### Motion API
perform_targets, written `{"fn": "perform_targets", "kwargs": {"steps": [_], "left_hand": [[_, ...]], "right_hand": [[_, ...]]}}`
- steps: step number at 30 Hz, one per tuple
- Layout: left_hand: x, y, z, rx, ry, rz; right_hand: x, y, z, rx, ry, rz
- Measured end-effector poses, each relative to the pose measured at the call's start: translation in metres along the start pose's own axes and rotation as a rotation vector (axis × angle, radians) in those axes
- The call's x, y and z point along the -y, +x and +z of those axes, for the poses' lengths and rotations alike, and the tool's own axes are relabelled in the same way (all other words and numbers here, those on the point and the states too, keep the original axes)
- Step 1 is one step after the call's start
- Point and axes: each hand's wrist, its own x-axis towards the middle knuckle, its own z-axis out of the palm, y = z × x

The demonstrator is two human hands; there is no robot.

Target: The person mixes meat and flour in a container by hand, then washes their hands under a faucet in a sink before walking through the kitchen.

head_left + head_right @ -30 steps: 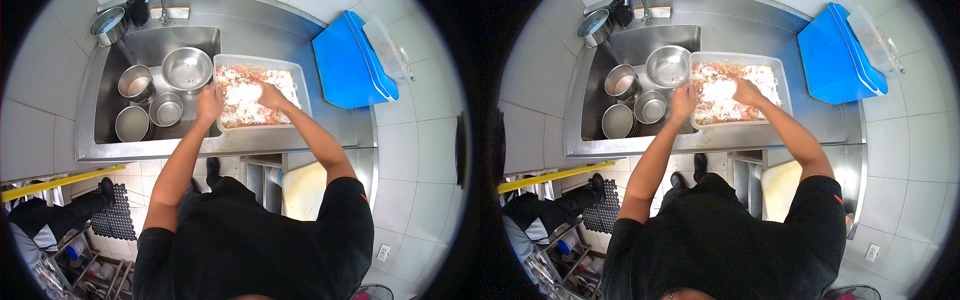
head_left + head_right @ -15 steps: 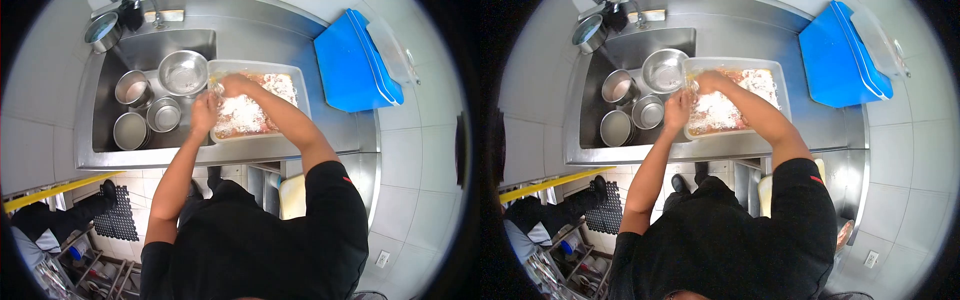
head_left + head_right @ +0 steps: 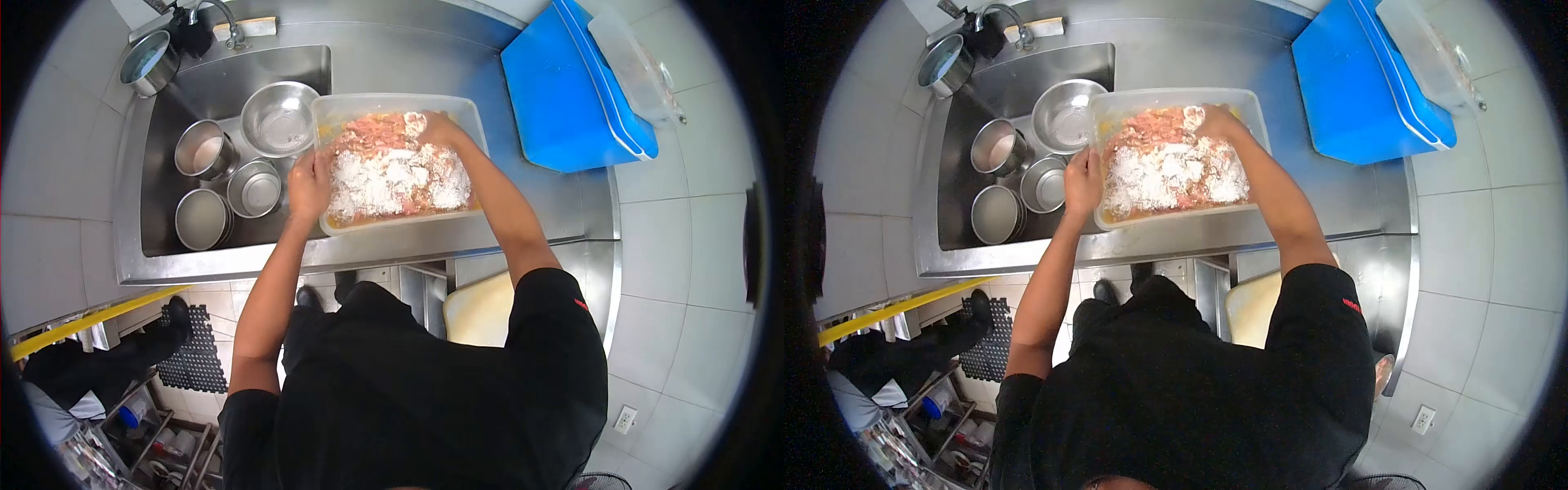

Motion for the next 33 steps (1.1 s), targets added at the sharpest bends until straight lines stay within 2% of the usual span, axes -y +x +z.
{"fn": "perform_targets", "kwargs": {"steps": [1, 3, 4, 5, 7, 8, 9, 11, 12, 13, 15, 16, 19, 21, 22, 23, 25, 26, 27, 28, 29, 30, 31, 32, 33], "left_hand": [[0.001, -0.001, 0.0, 0.005, 0.005, -0.003], [0.001, -0.001, 0.001, -0.022, -0.014, 0.004], [0.0, 0.0, 0.002, -0.025, -0.013, 0.005], [0.0, 0.0, 0.003, -0.029, -0.034, -0.006], [-0.001, 0.0, 0.004, -0.031, -0.056, -0.026], [-0.001, 0.002, 0.003, -0.015, -0.038, -0.014], [0.0, -0.001, 0.002, 0.001, -0.022, -0.003], [0.001, -0.002, -0.001, 0.003, -0.052, -0.003], [0.001, 0.0, -0.001, -0.001, -0.077, 0.007], [0.002, 0.001, 0.0, -0.01, -0.087, 0.012], [0.002, -0.001, 0.0, -0.085, -0.178, 0.052], [0.003, 0.0, -0.002, -0.083, -0.185, 0.051], [0.003, -0.006, -0.011, 0.045, -0.157, 0.057], [-0.001, 0.0, -0.017, 0.108, 0.036, 0.048], [-0.008, -0.001, -0.017, -0.038, 0.162, 0.144], [-0.014, 0.003, -0.018, -0.038, 0.163, 0.149], [-0.04, 0.014, -0.028, -0.151, 0.14, 0.457], [-0.038, 0.018, -0.018, -0.139, 0.141, 0.461], [-0.032, 0.028, -0.002, 0.003, 0.152, 0.372], [-0.026, 0.038, 0.015, 0.142, 0.167, 0.282], [-0.022, 0.051, 0.031, 0.151, 0.172, 0.281], [-0.018, 0.068, 0.047, 0.406, 0.554, 0.275], [-0.016, 0.078, 0.058, 0.661, 0.938, 0.255], [-0.013, 0.084, 0.069, 0.66, 0.948, 0.254], [-0.014, 0.09, 0.079, 0.623, 0.845, 0.161]], "right_hand": [[0.005, 0.0, 0.003, 0.005, 0.006, 0.001], [0.013, -0.001, 0.002, 0.271, 0.554, 0.0], [0.02, -0.004, 0.009, 0.144, 0.475, -0.073], [0.024, -0.008, 0.012, 0.145, 0.474, -0.073], [0.056, -0.049, -0.009, -0.008, 0.327, -0.217], [0.087, -0.084, -0.042, 0.116, 0.253, -0.236], [0.09, -0.086, -0.035, 0.129, 0.249, -0.228], [0.093, -0.083, -0.018, 0.32, 0.195, -0.341], [0.089, -0.078, 0.015, 0.028, -0.04, -0.567], [0.105, -0.08, 0.012, 0.023, -0.053, -0.568], [0.133, -0.083, 0.007, 0.474, -0.05, -0.312], [0.132, -0.076, 0.009, 0.461, 0.025, -0.308], [0.113, -0.05, 0.021, 0.483, -0.037, -0.242], [0.105, -0.066, 0.005, 0.471, 0.062, -0.242], [0.1, -0.082, -0.007, 0.423, 0.053, -0.345], [0.091, -0.091, -0.017, 0.376, 0.049, -0.448], [0.061, -0.099, -0.032, 0.343, 0.544, -0.303], [0.047, -0.101, -0.044, 0.27, 0.552, -0.179], [0.039, -0.103, -0.059, 0.199, 0.557, -0.055], [0.018, -0.092, -0.056, 0.199, 0.568, -0.05], [-0.007, -0.072, -0.046, 0.065, 0.531, 0.084], [-0.025, -0.054, -0.038, -0.071, 0.488, 0.212], [-0.032, -0.042, -0.032, -0.066, 0.496, 0.209], [-0.038, -0.027, -0.027, 0.01, 0.534, 0.258], [-0.037, -0.016, -0.028, 0.087, 0.569, 0.305]]}}
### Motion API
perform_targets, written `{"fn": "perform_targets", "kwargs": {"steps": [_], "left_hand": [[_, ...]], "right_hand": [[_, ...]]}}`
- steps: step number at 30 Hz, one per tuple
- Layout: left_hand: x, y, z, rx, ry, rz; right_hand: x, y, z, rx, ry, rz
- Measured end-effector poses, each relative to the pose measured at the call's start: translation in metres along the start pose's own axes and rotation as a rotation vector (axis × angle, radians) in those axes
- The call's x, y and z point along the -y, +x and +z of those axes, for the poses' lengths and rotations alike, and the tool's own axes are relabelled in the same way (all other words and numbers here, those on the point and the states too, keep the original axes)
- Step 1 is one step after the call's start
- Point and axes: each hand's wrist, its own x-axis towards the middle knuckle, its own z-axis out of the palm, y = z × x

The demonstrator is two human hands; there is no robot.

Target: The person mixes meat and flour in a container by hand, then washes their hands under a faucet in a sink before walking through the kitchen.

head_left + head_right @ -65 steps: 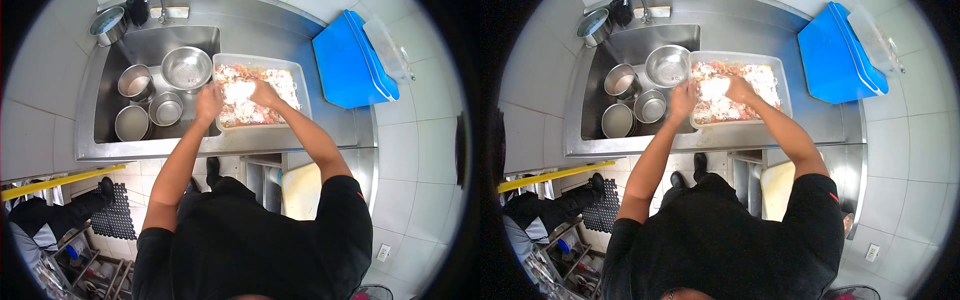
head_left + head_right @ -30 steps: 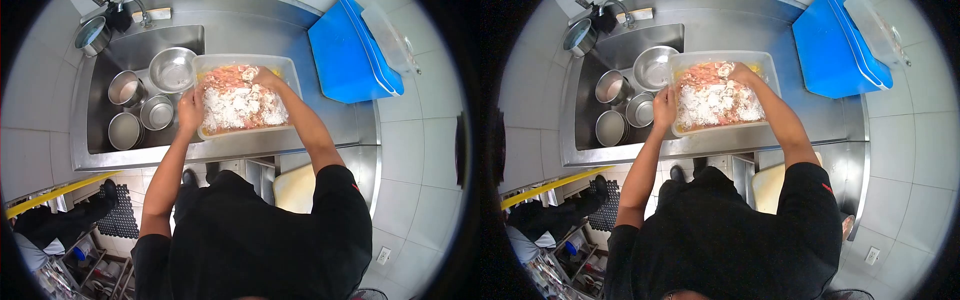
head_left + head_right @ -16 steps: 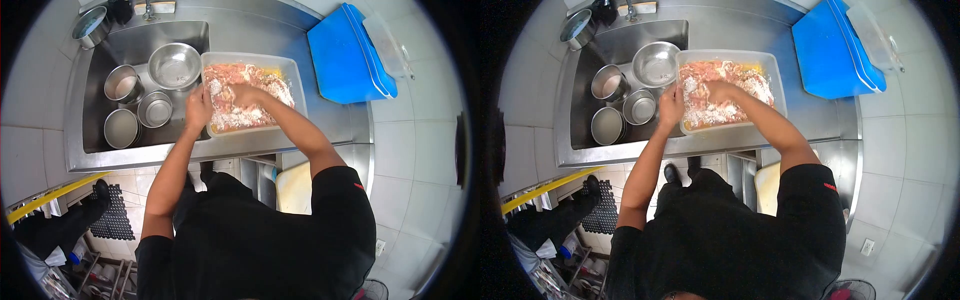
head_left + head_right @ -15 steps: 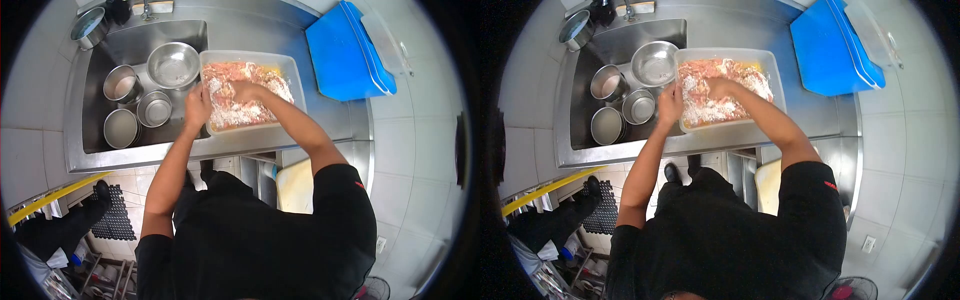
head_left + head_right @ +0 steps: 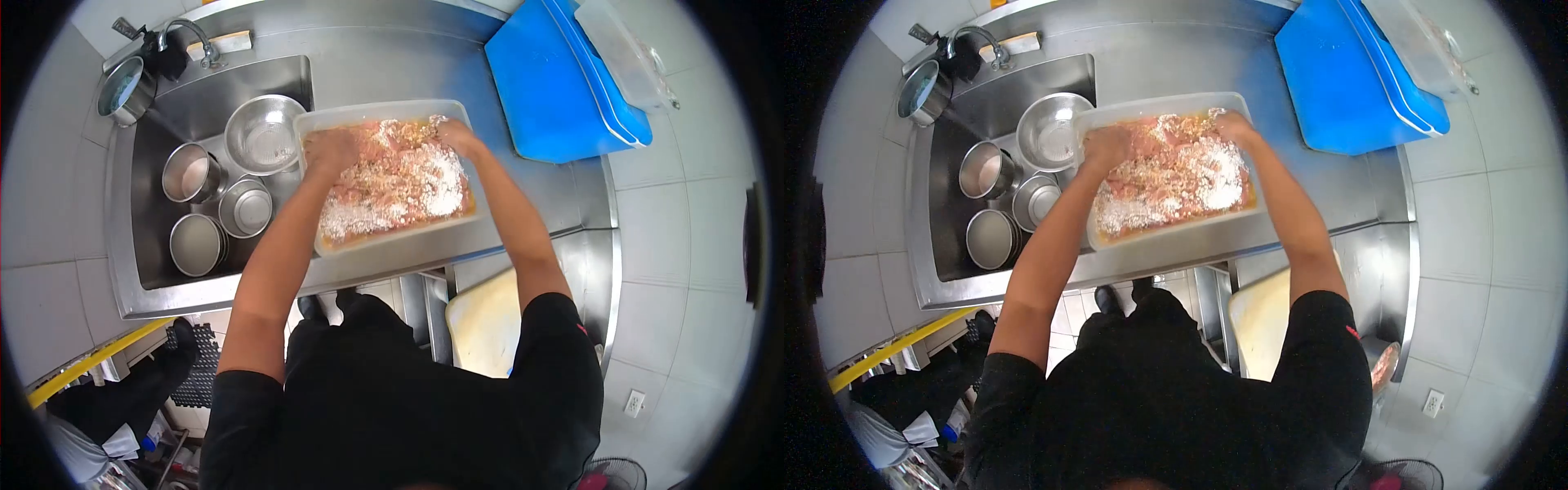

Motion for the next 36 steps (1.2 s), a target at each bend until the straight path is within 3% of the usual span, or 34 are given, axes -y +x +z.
{"fn": "perform_targets", "kwargs": {"steps": [1, 2, 3, 4, 5, 7, 8, 9, 10, 11, 13, 14, 15, 16, 17, 18, 19, 20, 21, 22, 24, 26, 27, 28, 33, 35, 36], "left_hand": [[-0.003, 0.008, 0.004, -0.01, -0.125, -0.066], [-0.005, 0.015, 0.008, 0.0, -0.115, -0.072], [-0.006, 0.021, 0.016, -0.047, -0.186, 0.058], [-0.006, 0.029, 0.02, -0.101, -0.259, 0.189], [-0.007, 0.039, 0.027, -0.095, -0.254, 0.183], [-0.011, 0.056, 0.052, -0.052, -0.758, -0.059], [-0.011, 0.06, 0.056, -0.04, -0.752, -0.063], [-0.015, 0.059, 0.049, 0.012, -0.979, -0.161], [-0.019, 0.056, 0.037, 0.062, -1.202, -0.262], [-0.022, 0.043, 0.009, 0.071, -1.195, -0.264], [-0.028, -0.001, -0.05, 0.421, -1.306, -0.336], [-0.028, -0.015, -0.05, 0.425, -1.301, -0.338], [-0.024, -0.027, -0.05, 0.401, -1.081, -0.093], [-0.021, -0.037, -0.05, 0.367, -0.855, 0.147], [-0.017, -0.048, -0.037, 0.366, -0.853, 0.167], [-0.01, -0.052, -0.011, 0.06, -0.517, 0.29], [-0.009, -0.057, -0.005, -0.244, -0.176, 0.393], [-0.004, -0.056, -0.002, -0.253, -0.18, 0.398], [-0.002, -0.058, -0.007, -0.041, -0.218, 0.338], [0.0, -0.059, -0.012, 0.172, -0.253, 0.276], [0.006, -0.038, 0.02, 0.223, -0.188, 0.327], [-0.001, -0.029, 0.03, 0.272, -0.123, 0.379], [-0.009, -0.036, 0.032, 0.103, -0.397, 0.111], [-0.017, -0.04, 0.033, -0.071, -0.662, -0.164], [-0.039, -0.041, 0.001, -0.068, -0.879, -0.191], [-0.047, -0.041, -0.015, -0.095, -0.896, -0.152], [-0.054, -0.038, -0.023, -0.041, -0.84, -0.092]], "right_hand": [[0.003, 0.009, 0.004, 0.01, 0.006, -0.003], [0.005, 0.016, 0.012, 0.059, 0.254, 0.026], [0.006, 0.022, 0.021, 0.11, 0.5, 0.062], [0.008, 0.035, 0.028, 0.121, 0.505, 0.062], [0.012, 0.046, 0.034, 0.206, 0.421, -0.021], [0.02, 0.047, 0.048, 0.304, 0.343, -0.09], [0.033, 0.041, 0.051, 0.458, 0.472, -0.006], [0.039, 0.033, 0.05, 0.613, 0.598, 0.084], [0.036, 0.032, 0.049, 0.616, 0.605, 0.09], [0.035, 0.034, 0.047, 0.59, 0.444, 0.012], [0.037, 0.018, 0.043, 0.562, 0.293, -0.062], [0.041, -0.003, 0.034, 0.592, 0.028, -0.226], [0.042, -0.024, 0.027, 0.608, -0.242, -0.387], [0.038, -0.05, 0.026, 0.603, -0.241, -0.385], [0.03, -0.085, 0.026, 0.441, -0.431, -0.498], [0.023, -0.103, 0.023, 0.279, -0.623, -0.608], [0.009, -0.108, 0.017, 0.269, -0.628, -0.604], [-0.012, -0.109, 0.013, 0.098, -0.51, -0.747], [-0.02, -0.112, 0.012, -0.071, -0.386, -0.884], [-0.025, -0.111, 0.011, -0.076, -0.39, -0.885], [-0.028, -0.106, 0.006, 0.232, -0.128, -0.038], [-0.024, -0.101, 0.032, 0.088, -0.128, -0.069], [-0.024, -0.095, 0.051, -0.043, -0.12, -0.096], [-0.024, -0.081, 0.065, -0.032, -0.009, -0.111], [-0.012, -0.034, 0.1, 0.132, 0.396, -0.189], [0.025, -0.076, 0.078, 0.21, 0.782, 0.18], [0.019, -0.071, 0.078, 0.218, 0.788, 0.181]]}}
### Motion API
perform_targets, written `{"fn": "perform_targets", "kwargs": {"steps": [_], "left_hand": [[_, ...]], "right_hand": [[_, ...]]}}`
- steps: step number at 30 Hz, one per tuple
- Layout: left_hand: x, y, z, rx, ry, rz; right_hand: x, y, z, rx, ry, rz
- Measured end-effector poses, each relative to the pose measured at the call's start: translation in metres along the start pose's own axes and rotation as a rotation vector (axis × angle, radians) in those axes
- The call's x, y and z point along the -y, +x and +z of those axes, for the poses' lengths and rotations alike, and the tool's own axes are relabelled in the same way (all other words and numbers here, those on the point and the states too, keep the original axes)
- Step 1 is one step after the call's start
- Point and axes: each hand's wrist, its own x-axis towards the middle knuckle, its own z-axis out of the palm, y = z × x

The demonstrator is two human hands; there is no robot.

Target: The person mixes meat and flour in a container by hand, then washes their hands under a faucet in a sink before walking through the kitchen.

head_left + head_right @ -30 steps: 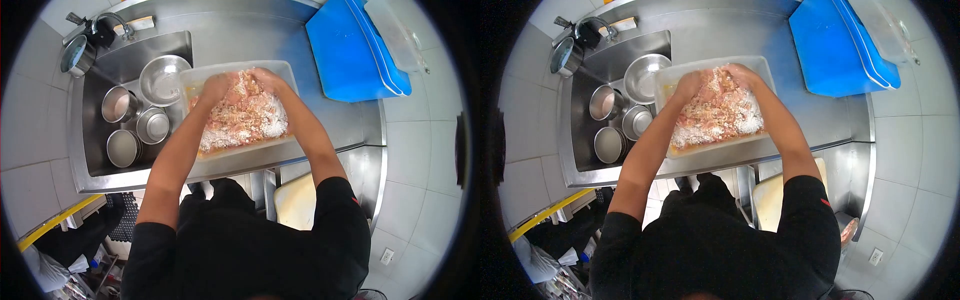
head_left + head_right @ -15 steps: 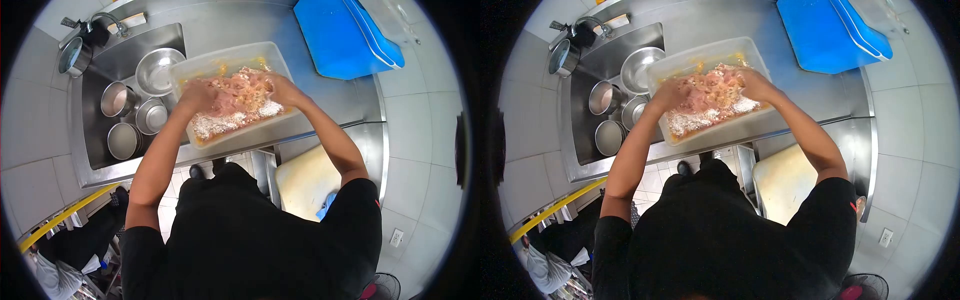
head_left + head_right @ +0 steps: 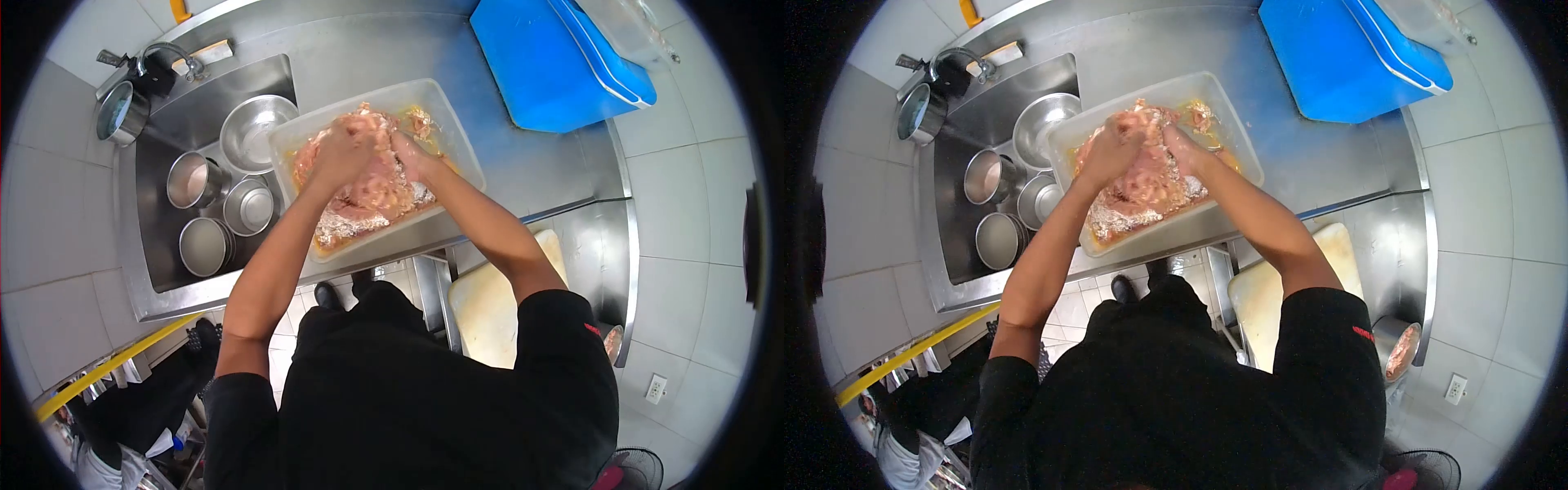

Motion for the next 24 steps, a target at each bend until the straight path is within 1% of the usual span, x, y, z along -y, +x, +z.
{"fn": "perform_targets", "kwargs": {"steps": [1, 2, 3, 4, 6, 7, 8, 9, 10, 11, 12, 13, 14, 15, 16, 17, 18, 19, 20, 22, 23, 24], "left_hand": [[-0.009, 0.002, 0.0, 0.069, 0.056, 0.033], [-0.018, 0.003, 0.001, 0.069, 0.062, 0.029], [-0.026, 0.002, 0.002, 0.096, 0.09, 0.116], [-0.03, 0.004, 0.0, 0.122, 0.119, 0.208], [-0.028, 0.005, -0.007, 0.093, 0.171, 0.203], [-0.025, 0.008, -0.011, 0.061, 0.218, 0.198], [-0.014, 0.01, -0.015, 0.059, 0.211, 0.197], [0.009, 0.013, -0.018, 0.055, 0.29, 0.079], [0.034, 0.017, -0.02, 0.053, 0.372, -0.04], [0.063, 0.02, -0.017, 0.053, 0.369, -0.045], [0.095, 0.023, -0.012, 0.045, 0.519, -0.017], [0.099, 0.026, -0.015, 0.033, 0.671, 0.017], [0.099, 0.034, -0.014, 0.03, 0.673, 0.016], [0.079, 0.038, -0.017, -0.049, 0.48, -0.051], [0.07, 0.043, -0.02, -0.126, 0.285, -0.115], [0.074, 0.056, -0.019, -0.125, 0.283, -0.121], [0.08, 0.075, -0.017, -0.12, 0.225, -0.072], [0.079, 0.087, -0.018, -0.118, 0.169, -0.02], [0.079, 0.096, -0.017, -0.117, 0.167, -0.02], [0.057, 0.107, -0.007, 0.09, -0.3, -0.145], [0.054, 0.116, 0.008, 0.094, -0.304, -0.149], [0.058, 0.132, 0.027, 0.124, -0.395, -0.145]], "right_hand": [[-0.005, 0.011, -0.011, 0.155, 0.032, -0.053], [-0.009, 0.024, -0.021, 0.309, 0.064, -0.108], [-0.012, 0.041, -0.032, 0.275, -0.084, -0.265], [0.0, 0.027, -0.034, 0.278, -0.079, -0.268], [0.026, 0.001, -0.046, 0.025, -0.673, -0.123], [0.026, 0.005, -0.059, 0.023, -0.678, -0.122], [0.024, 0.014, -0.072, -0.081, -0.878, -0.206], [0.021, 0.023, -0.08, -0.183, -1.076, -0.289], [0.02, 0.028, -0.083, -0.179, -1.081, -0.287], [0.018, 0.033, -0.084, -0.198, -0.889, -0.33], [0.018, 0.039, -0.084, -0.216, -0.698, -0.371], [0.02, 0.049, -0.083, -0.215, -0.7, -0.378], [0.02, 0.058, -0.08, -0.32, -0.752, -0.441], [0.021, 0.067, -0.077, -0.424, -0.801, -0.504], [0.033, 0.062, -0.073, -0.421, -0.8, -0.508], [0.043, 0.055, -0.074, -0.306, -0.637, -0.456], [0.049, 0.05, -0.075, -0.194, -0.475, -0.399], [0.049, 0.075, -0.084, -0.172, -0.484, -0.324], [0.045, 0.097, -0.096, -0.173, -0.486, -0.322], [0.056, 0.094, -0.094, -0.11, -0.416, -0.113], [0.059, 0.089, -0.089, -0.112, -0.418, -0.106], [0.061, 0.077, -0.074, -0.042, -0.241, -0.086]]}}
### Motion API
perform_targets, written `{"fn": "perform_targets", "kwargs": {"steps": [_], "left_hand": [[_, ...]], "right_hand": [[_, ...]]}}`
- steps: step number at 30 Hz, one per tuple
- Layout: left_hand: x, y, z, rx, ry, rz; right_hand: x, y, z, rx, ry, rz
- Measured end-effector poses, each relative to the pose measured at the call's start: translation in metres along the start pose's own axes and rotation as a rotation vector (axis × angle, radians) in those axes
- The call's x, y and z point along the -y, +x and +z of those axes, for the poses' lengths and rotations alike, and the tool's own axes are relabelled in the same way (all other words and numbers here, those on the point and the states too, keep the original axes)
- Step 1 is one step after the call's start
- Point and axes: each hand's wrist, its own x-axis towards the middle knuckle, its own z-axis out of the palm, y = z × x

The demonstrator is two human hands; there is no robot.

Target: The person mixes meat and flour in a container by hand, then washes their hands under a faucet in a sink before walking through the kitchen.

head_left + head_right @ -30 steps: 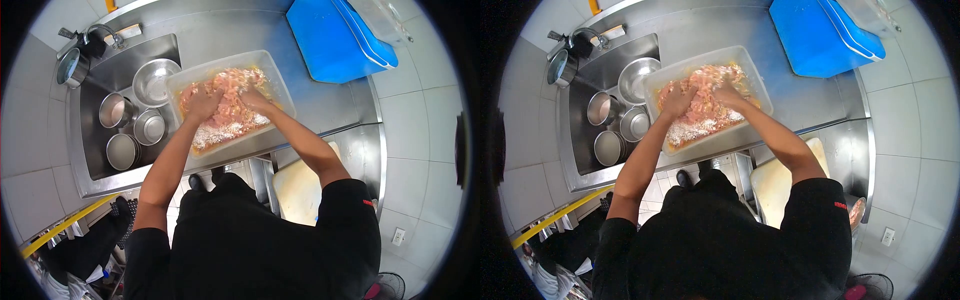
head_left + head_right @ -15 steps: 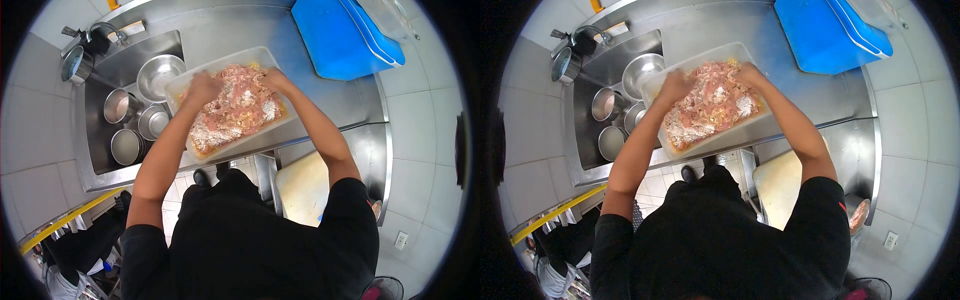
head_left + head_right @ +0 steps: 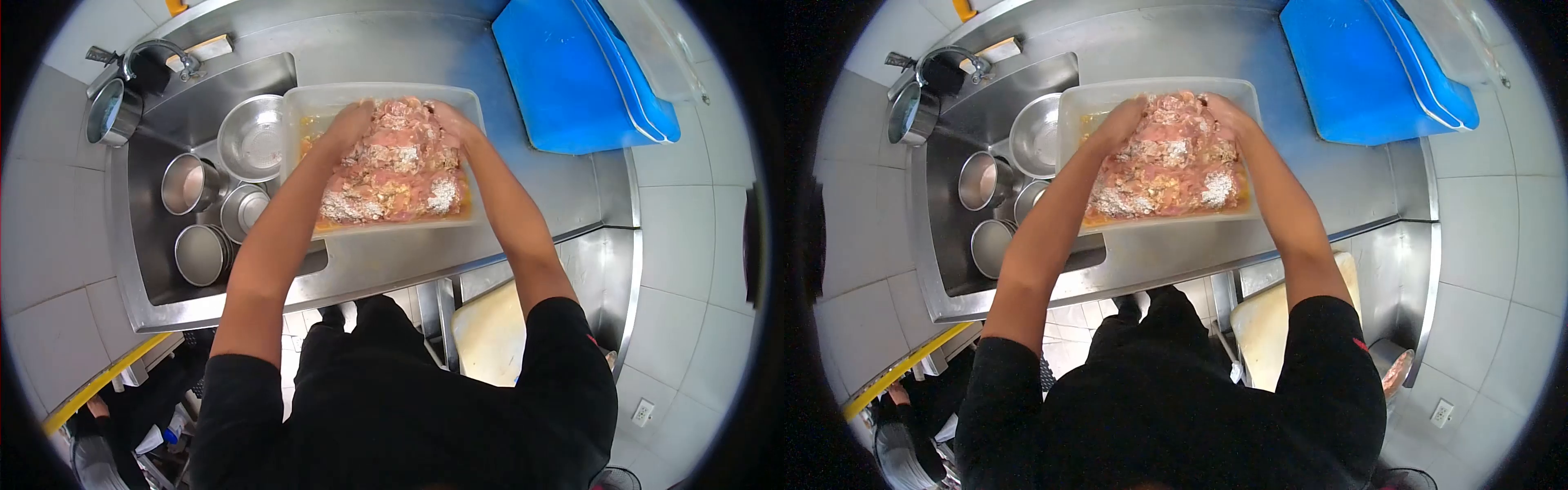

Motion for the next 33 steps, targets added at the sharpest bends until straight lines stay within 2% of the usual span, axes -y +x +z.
{"fn": "perform_targets", "kwargs": {"steps": [1, 2, 4, 7, 8, 10, 11, 12, 14, 15, 16, 17, 18, 19, 20, 22, 23, 24, 25, 26, 27, 28, 29, 30, 32, 33], "left_hand": [[-0.001, 0.004, 0.01, 0.034, -0.087, 0.002], [-0.002, 0.007, 0.014, 0.031, -0.087, -0.002], [-0.031, 0.001, 0.013, 0.223, -0.287, -0.091], [-0.044, -0.012, -0.007, 0.255, -0.34, -0.128], [-0.05, -0.026, -0.014, 0.242, -0.336, -0.146], [-0.079, -0.056, -0.029, 0.178, 0.081, -0.117], [-0.088, -0.079, -0.03, 0.096, 0.301, 0.036], [-0.086, -0.096, -0.028, 0.087, 0.305, 0.042], [-0.071, -0.125, -0.029, 0.007, 0.76, 0.226], [-0.063, -0.138, -0.029, 0.108, 0.983, 0.3], [-0.054, -0.149, -0.031, 0.212, 1.204, 0.373], [-0.035, -0.161, -0.032, 0.202, 1.205, 0.368], [-0.012, -0.17, -0.033, 0.177, 1.157, 0.459], [-0.006, -0.18, -0.033, 0.152, 1.106, 0.549], [-0.002, -0.183, -0.032, 0.139, 1.104, 0.543], [-0.008, -0.192, -0.026, 0.238, 0.735, -0.234], [-0.007, -0.191, -0.024, 0.24, 0.715, -0.282], [0.008, -0.181, -0.022, 0.235, 0.716, -0.282], [0.034, -0.164, -0.02, 0.13, 0.692, -0.259], [0.052, -0.149, -0.018, 0.03, 0.669, -0.233], [0.057, -0.137, -0.013, 0.031, 0.675, -0.228], [0.055, -0.127, -0.007, -0.014, 0.188, -0.268], [0.055, -0.119, -0.002, -0.055, -0.3, -0.3], [0.044, -0.117, 0.001, -0.054, -0.295, -0.298], [0.018, -0.116, 0.004, 0.069, -0.702, -0.323], [0.02, -0.108, 0.006, -0.052, -0.746, -0.312]], "right_hand": [[0.003, -0.005, 0.01, 0.065, 0.181, 0.015], [-0.001, 0.005, 0.013, 0.07, 0.18, 0.018], [-0.006, 0.02, 0.02, 0.162, 0.228, -0.105], [0.026, -0.024, 0.024, 0.206, 0.184, -0.033], [0.018, -0.022, 0.024, 0.224, 0.19, -0.023], [0.016, -0.012, 0.018, 0.541, 0.201, -0.188], [0.019, -0.026, 0.026, 0.503, 0.054, -0.279], [0.024, -0.047, 0.033, 0.508, 0.05, -0.289], [0.025, -0.091, 0.05, 0.303, -0.526, -0.56], [0.016, -0.095, 0.055, 0.271, -0.636, -0.689], [0.007, -0.097, 0.058, 0.276, -0.639, -0.7], [-0.005, -0.099, 0.061, 0.141, -0.885, -1.027], [-0.01, -0.1, 0.062, -0.011, -1.125, -1.355], [-0.009, -0.102, 0.062, 0.071, -1.148, -1.231], [-0.004, -0.097, 0.058, 0.081, -1.153, -1.24], [0.01, -0.075, 0.047, 0.361, -1.047, -0.735], [0.014, -0.065, 0.043, 0.366, -1.049, -0.737], [0.019, -0.053, 0.039, 0.309, -0.998, -0.537], [0.023, -0.044, 0.036, 0.247, -0.939, -0.339], [0.027, -0.038, 0.037, 0.242, -0.934, -0.341], [0.032, -0.034, 0.041, 0.316, -0.854, -0.233], [0.036, -0.031, 0.045, 0.39, -0.775, -0.127], [0.035, -0.031, 0.049, 0.466, -0.671, -0.146], [0.032, -0.024, 0.054, 0.464, -0.667, -0.149], [0.025, -0.006, 0.062, 0.5, -0.572, -0.159], [0.022, -0.001, 0.062, 0.493, -0.571, -0.157]]}}
